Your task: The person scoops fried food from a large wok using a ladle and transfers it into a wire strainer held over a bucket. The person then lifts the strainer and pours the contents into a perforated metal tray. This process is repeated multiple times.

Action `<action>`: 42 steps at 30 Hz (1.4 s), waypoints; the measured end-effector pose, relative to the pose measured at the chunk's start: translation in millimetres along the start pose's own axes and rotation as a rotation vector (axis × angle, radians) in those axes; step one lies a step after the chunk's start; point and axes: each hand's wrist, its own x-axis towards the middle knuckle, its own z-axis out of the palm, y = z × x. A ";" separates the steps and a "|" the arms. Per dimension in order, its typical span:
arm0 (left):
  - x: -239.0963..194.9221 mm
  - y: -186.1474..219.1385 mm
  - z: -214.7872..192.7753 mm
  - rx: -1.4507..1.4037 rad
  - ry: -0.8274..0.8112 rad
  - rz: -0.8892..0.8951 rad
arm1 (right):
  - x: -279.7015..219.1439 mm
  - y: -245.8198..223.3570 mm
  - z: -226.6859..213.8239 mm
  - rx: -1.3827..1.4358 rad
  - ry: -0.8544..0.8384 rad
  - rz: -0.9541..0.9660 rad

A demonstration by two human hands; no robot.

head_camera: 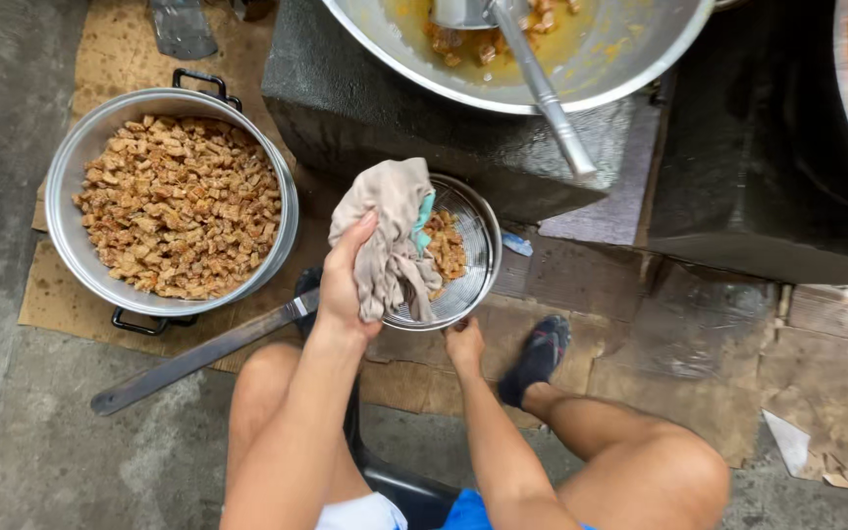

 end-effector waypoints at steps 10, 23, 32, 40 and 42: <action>-4.1 37.8 5.2 -0.161 0.110 0.227 | 40.3 -19.2 50.9 -0.044 -0.138 0.245; 35.4 7.5 40.4 -0.087 0.036 0.271 | 10.0 -3.4 -60.6 0.405 0.077 0.162; 35.9 32.0 15.3 0.026 -0.074 0.436 | -20.7 -170.2 -121.6 0.024 0.108 -0.527; 130.0 139.1 3.2 0.350 0.347 0.611 | -97.9 -327.4 -252.3 -0.250 0.509 -0.942; 167.3 151.1 10.6 0.419 0.409 0.480 | -89.0 -362.2 -261.8 -0.456 0.614 -0.985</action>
